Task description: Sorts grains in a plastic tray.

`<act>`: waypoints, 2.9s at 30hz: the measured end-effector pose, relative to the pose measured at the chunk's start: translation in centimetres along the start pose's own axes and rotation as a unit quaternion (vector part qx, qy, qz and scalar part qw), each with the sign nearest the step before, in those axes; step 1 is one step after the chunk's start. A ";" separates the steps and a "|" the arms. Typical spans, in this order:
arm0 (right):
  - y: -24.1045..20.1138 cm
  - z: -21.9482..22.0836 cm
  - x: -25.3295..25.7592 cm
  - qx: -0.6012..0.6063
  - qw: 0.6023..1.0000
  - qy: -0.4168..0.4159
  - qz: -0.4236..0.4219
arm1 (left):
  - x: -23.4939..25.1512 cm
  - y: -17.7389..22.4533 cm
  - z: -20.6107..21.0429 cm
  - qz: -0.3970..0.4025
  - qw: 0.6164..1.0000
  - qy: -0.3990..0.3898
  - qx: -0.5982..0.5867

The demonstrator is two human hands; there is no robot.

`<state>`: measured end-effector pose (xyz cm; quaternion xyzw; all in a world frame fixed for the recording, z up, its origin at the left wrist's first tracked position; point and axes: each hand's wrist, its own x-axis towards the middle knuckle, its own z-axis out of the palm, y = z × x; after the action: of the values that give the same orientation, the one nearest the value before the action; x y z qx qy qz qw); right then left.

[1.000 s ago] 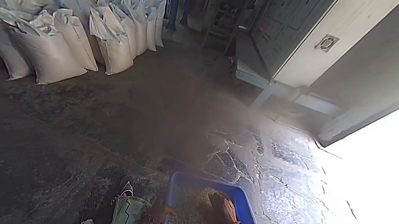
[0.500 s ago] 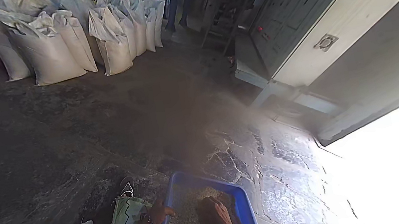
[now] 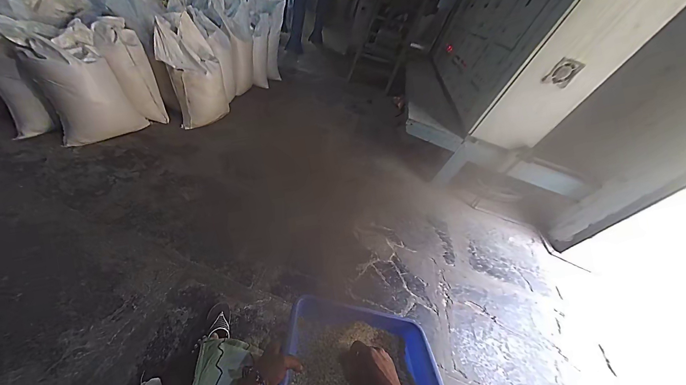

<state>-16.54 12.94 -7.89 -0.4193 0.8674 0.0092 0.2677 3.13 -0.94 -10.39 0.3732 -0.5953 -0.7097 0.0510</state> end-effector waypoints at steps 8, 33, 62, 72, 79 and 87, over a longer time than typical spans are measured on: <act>0.4 -0.2 -0.2 0.026 0.998 0.053 -0.002 | -0.2 0.4 -0.1 -0.006 1.000 -0.006 0.014; 1.3 0.0 0.8 0.036 0.998 0.049 -0.013 | 0.2 -0.1 0.0 -0.010 1.000 0.001 0.001; 1.4 -0.1 1.7 0.016 1.000 -0.015 -0.007 | 0.2 0.1 0.1 -0.030 0.999 0.005 0.012; 1.7 -0.1 2.1 0.011 0.999 -0.039 -0.012 | 0.2 0.1 0.1 -0.045 0.999 0.012 0.010; 1.9 -0.1 2.3 0.012 0.999 -0.047 -0.014 | 0.4 -0.1 0.1 -0.030 0.999 0.009 0.017; 2.0 -0.2 2.5 0.011 0.998 -0.060 -0.018 | 0.4 0.0 0.2 -0.041 0.999 0.012 0.007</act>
<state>-19.32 12.38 -9.33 -0.4310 0.8420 0.0197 0.3240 2.77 -1.01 -10.60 0.4059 -0.5842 -0.7023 0.0265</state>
